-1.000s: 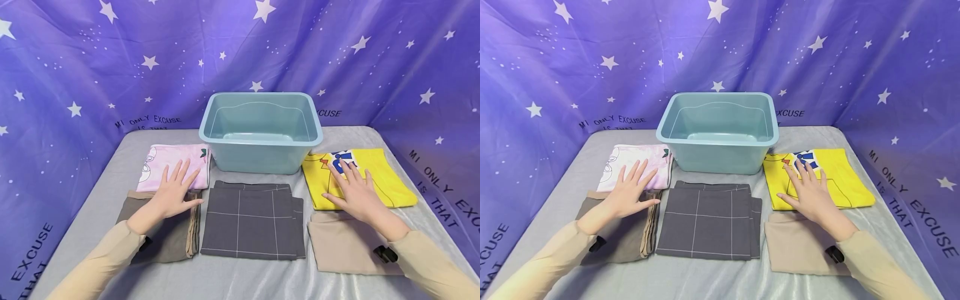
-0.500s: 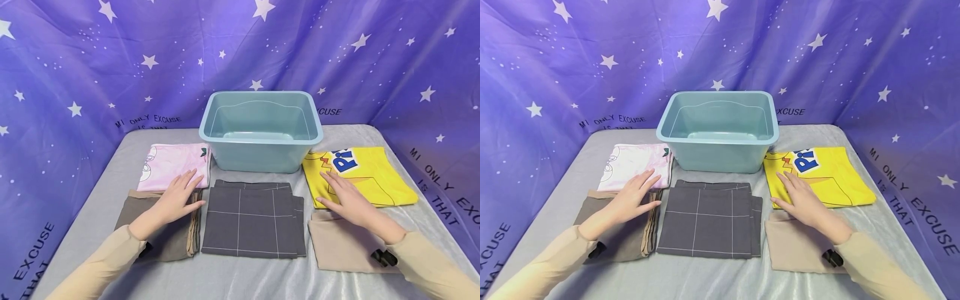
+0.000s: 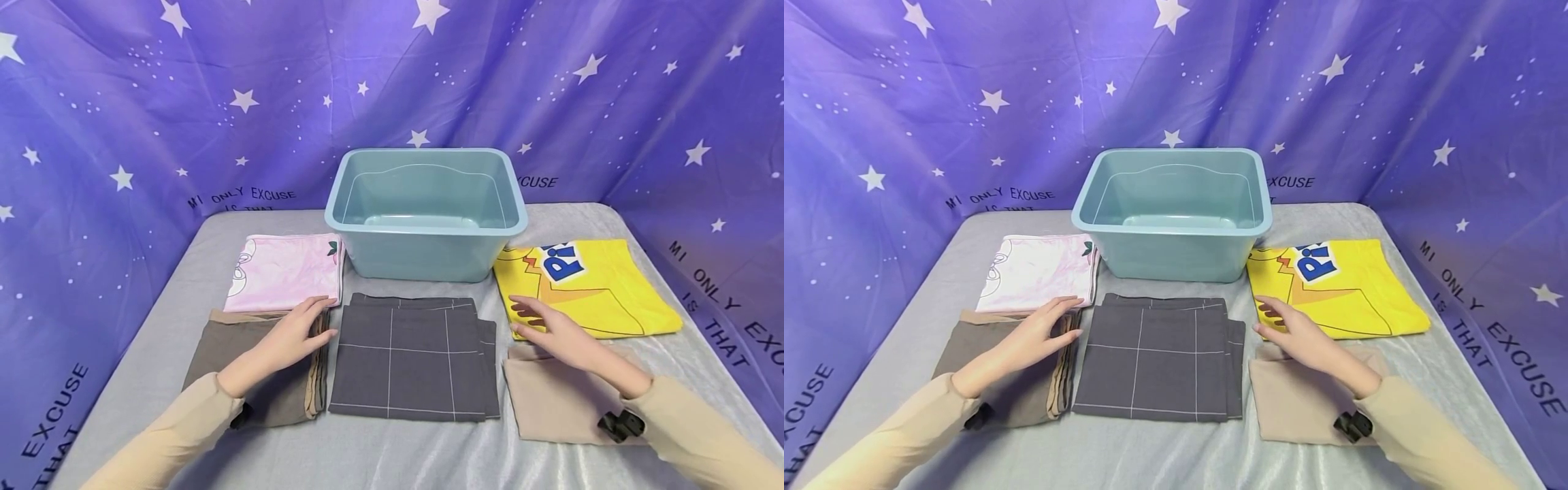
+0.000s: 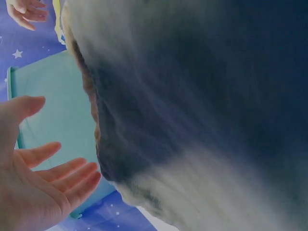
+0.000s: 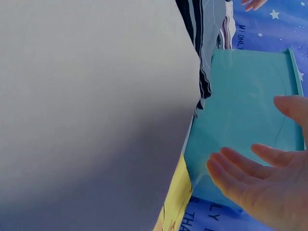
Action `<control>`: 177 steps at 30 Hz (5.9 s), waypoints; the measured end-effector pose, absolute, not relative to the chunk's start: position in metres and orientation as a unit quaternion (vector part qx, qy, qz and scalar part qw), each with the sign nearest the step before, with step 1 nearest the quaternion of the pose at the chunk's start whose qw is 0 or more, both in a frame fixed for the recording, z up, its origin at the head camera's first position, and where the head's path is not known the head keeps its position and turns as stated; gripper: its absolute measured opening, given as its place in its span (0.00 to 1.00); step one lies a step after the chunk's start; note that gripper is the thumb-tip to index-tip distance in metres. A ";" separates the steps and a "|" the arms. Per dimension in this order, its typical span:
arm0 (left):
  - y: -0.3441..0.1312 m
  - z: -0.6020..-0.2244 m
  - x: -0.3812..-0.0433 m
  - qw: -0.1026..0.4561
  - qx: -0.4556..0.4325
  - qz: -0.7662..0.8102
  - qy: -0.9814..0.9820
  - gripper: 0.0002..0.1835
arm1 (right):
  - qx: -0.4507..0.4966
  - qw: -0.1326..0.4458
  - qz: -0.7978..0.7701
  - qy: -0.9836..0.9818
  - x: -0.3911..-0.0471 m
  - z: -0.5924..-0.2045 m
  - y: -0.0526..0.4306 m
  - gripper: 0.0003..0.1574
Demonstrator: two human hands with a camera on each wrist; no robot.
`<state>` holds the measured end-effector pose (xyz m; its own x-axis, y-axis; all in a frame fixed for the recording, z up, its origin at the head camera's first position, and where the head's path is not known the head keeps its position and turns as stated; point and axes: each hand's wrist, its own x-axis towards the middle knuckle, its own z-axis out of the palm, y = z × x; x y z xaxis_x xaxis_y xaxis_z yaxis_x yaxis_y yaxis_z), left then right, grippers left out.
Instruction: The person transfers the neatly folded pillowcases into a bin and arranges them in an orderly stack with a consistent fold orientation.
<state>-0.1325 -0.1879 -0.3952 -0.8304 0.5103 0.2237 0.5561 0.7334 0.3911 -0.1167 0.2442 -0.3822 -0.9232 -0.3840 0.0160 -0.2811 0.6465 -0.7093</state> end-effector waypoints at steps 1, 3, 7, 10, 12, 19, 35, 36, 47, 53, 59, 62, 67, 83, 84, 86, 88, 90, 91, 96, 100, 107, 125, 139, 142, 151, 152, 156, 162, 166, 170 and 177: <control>-0.188 -0.396 -0.132 0.047 -0.284 -0.234 -0.929 0.27 | -0.184 0.074 -0.386 0.901 -0.117 -0.382 0.243 0.32; -0.187 -0.398 -0.131 0.038 -0.277 -0.251 -0.927 0.26 | -0.181 0.087 -0.400 0.894 -0.118 -0.383 0.242 0.31; -0.183 -0.400 -0.130 0.016 -0.256 -0.286 -0.923 0.24 | -0.177 0.106 -0.423 0.882 -0.119 -0.383 0.240 0.30; -0.179 -0.400 -0.129 -0.003 -0.234 -0.314 -0.920 0.23 | -0.180 0.118 -0.438 0.873 -0.120 -0.384 0.238 0.29; -0.176 -0.400 -0.128 -0.020 -0.220 -0.330 -0.918 0.23 | -0.178 0.127 -0.445 0.868 -0.121 -0.384 0.237 0.29; -0.168 -0.403 -0.127 -0.089 -0.161 -0.375 -0.909 0.24 | -0.159 0.168 -0.465 0.855 -0.123 -0.387 0.234 0.30; -0.160 -0.414 -0.129 -0.157 -0.098 -0.421 -0.888 0.31 | -0.096 0.229 -0.489 0.836 -0.133 -0.403 0.226 0.35; -0.159 -0.414 -0.130 -0.159 -0.094 -0.421 -0.888 0.31 | -0.091 0.234 -0.489 0.836 -0.134 -0.404 0.225 0.35; -0.158 -0.420 -0.137 -0.198 -0.034 -0.516 -0.833 0.32 | -0.052 0.267 -0.523 0.808 -0.143 -0.409 0.218 0.35; -0.159 -0.419 -0.139 -0.237 -0.018 -0.549 -0.802 0.30 | -0.029 0.279 -0.529 0.801 -0.148 -0.413 0.215 0.34; -0.161 -0.422 -0.140 -0.276 -0.013 -0.562 -0.780 0.28 | -0.022 0.295 -0.518 0.803 -0.152 -0.415 0.212 0.34; -0.162 -0.424 -0.140 -0.285 -0.023 -0.562 -0.776 0.27 | -0.015 0.304 -0.509 0.805 -0.154 -0.416 0.211 0.35; -0.162 -0.424 -0.140 -0.287 -0.020 -0.568 -0.771 0.28 | -0.011 0.311 -0.499 0.808 -0.154 -0.416 0.207 0.37; -0.164 -0.427 -0.140 -0.320 0.008 -0.600 -0.734 0.31 | 0.011 0.350 -0.558 0.753 -0.151 -0.417 0.201 0.33; -0.165 -0.427 -0.140 -0.321 0.008 -0.602 -0.732 0.31 | 0.009 0.357 -0.570 0.740 -0.150 -0.417 0.201 0.31; -0.165 -0.427 -0.140 -0.321 0.008 -0.606 -0.727 0.31 | 0.005 0.369 -0.591 0.718 -0.148 -0.418 0.200 0.31; -0.165 -0.427 -0.140 -0.322 0.013 -0.613 -0.722 0.30 | 0.000 0.378 -0.605 0.700 -0.147 -0.418 0.199 0.32; -0.165 -0.427 -0.140 -0.319 0.016 -0.619 -0.718 0.29 | 0.003 0.381 -0.613 0.692 -0.146 -0.418 0.198 0.34; -0.165 -0.427 -0.139 -0.318 0.016 -0.622 -0.715 0.29 | 0.003 0.379 -0.615 0.691 -0.145 -0.418 0.198 0.35; -0.163 -0.426 -0.138 -0.306 0.018 -0.639 -0.705 0.27 | 0.018 0.359 -0.625 0.693 -0.143 -0.416 0.197 0.36; -0.163 -0.425 -0.136 -0.299 0.016 -0.650 -0.699 0.26 | 0.037 0.336 -0.640 0.690 -0.139 -0.415 0.195 0.36; -0.161 -0.423 -0.133 -0.284 0.033 -0.657 -0.697 0.26 | 0.057 0.304 -0.657 0.687 -0.134 -0.413 0.194 0.39; -0.159 -0.412 -0.129 -0.262 0.042 -0.670 -0.694 0.24 | 0.062 0.280 -0.684 0.671 -0.126 -0.401 0.191 0.37; -0.158 -0.402 -0.122 -0.243 0.048 -0.681 -0.689 0.28 | 0.065 0.254 -0.688 0.677 -0.119 -0.388 0.190 0.39; -0.159 -0.399 -0.120 -0.240 0.053 -0.679 -0.692 0.30 | 0.063 0.252 -0.687 0.678 -0.117 -0.384 0.191 0.39; -0.158 -0.391 -0.117 -0.233 0.029 -0.703 -0.671 0.24 | 0.060 0.244 -0.687 0.681 -0.114 -0.373 0.192 0.36; -0.158 -0.390 -0.117 -0.233 0.027 -0.707 -0.667 0.23 | 0.061 0.244 -0.687 0.682 -0.114 -0.373 0.192 0.36; -0.159 -0.386 -0.116 -0.229 0.017 -0.720 -0.655 0.16 | 0.059 0.246 -0.690 0.679 -0.115 -0.370 0.192 0.36; -0.159 -0.380 -0.117 -0.225 0.017 -0.723 -0.653 0.17 | 0.054 0.247 -0.697 0.671 -0.115 -0.364 0.193 0.39; -0.159 -0.376 -0.117 -0.222 0.024 -0.715 -0.662 0.21 | 0.055 0.243 -0.695 0.674 -0.115 -0.360 0.194 0.38; -0.159 -0.371 -0.118 -0.225 0.015 -0.708 -0.669 0.23 | 0.060 0.239 -0.696 0.674 -0.114 -0.355 0.194 0.37; -0.159 -0.364 -0.119 -0.227 -0.001 -0.713 -0.664 0.21 | 0.058 0.232 -0.683 0.690 -0.113 -0.346 0.197 0.37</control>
